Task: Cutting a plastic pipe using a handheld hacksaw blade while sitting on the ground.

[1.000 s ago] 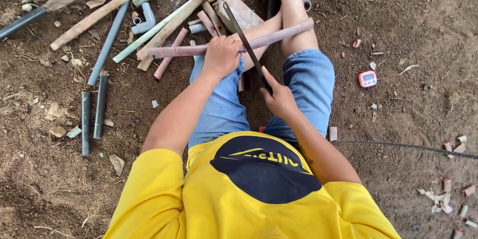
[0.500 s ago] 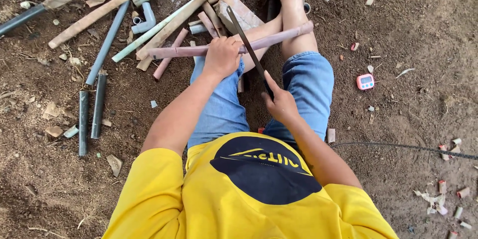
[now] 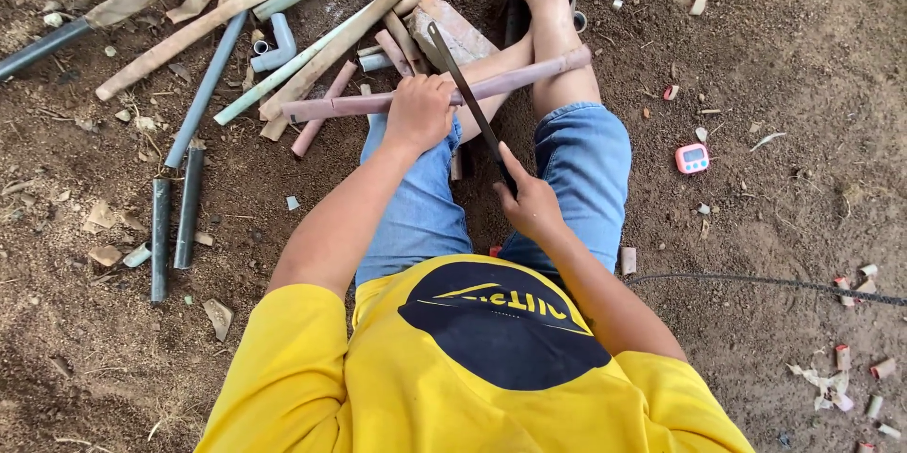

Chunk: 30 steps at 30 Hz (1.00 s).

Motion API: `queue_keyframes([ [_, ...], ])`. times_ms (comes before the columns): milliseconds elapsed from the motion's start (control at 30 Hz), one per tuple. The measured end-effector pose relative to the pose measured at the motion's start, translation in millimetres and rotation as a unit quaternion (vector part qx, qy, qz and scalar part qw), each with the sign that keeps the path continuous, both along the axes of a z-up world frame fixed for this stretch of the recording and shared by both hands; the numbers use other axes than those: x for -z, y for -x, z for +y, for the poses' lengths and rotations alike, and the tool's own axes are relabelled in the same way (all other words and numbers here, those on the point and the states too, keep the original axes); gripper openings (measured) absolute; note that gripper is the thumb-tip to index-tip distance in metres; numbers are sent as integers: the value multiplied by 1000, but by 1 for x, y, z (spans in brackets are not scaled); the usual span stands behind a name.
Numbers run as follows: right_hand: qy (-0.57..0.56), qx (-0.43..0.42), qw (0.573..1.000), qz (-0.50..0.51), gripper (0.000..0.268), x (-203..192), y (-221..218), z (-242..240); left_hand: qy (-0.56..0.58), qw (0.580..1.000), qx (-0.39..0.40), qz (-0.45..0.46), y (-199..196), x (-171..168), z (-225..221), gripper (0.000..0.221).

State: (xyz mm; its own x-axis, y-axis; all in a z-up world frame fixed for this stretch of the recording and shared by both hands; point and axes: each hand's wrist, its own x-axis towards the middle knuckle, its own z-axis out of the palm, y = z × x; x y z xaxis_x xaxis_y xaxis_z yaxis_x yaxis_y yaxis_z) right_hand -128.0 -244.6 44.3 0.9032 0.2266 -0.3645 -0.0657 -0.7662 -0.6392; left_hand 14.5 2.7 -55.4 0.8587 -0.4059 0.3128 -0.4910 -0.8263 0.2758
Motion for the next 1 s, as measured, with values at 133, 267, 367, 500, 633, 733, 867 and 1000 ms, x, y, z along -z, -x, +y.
queue_keyframes([
  [133,3,-21,1000,-23,69,1,-23,10,-13,1000,-3,-16,2,7,-3,39],
  [267,5,-37,998,-49,71,-1,-18,13,5,1000,-11,-25,5,8,-1,38],
  [367,-2,-15,999,-30,72,-1,2,5,11,1000,-8,-26,3,8,-2,37],
  [500,3,12,1000,-19,75,3,18,0,2,999,-4,-34,2,12,-3,38],
  [633,14,-17,999,-36,73,0,-10,11,-6,999,5,-38,0,20,-4,33],
  [733,9,-33,998,-52,71,-9,-23,20,-4,999,-4,-48,2,20,-4,33],
  [867,10,-26,999,-25,73,-11,-9,13,2,999,-6,-41,0,32,-3,33],
  [1000,-1,18,1000,8,75,-3,16,3,-4,1000,-4,-18,0,27,-5,35],
])
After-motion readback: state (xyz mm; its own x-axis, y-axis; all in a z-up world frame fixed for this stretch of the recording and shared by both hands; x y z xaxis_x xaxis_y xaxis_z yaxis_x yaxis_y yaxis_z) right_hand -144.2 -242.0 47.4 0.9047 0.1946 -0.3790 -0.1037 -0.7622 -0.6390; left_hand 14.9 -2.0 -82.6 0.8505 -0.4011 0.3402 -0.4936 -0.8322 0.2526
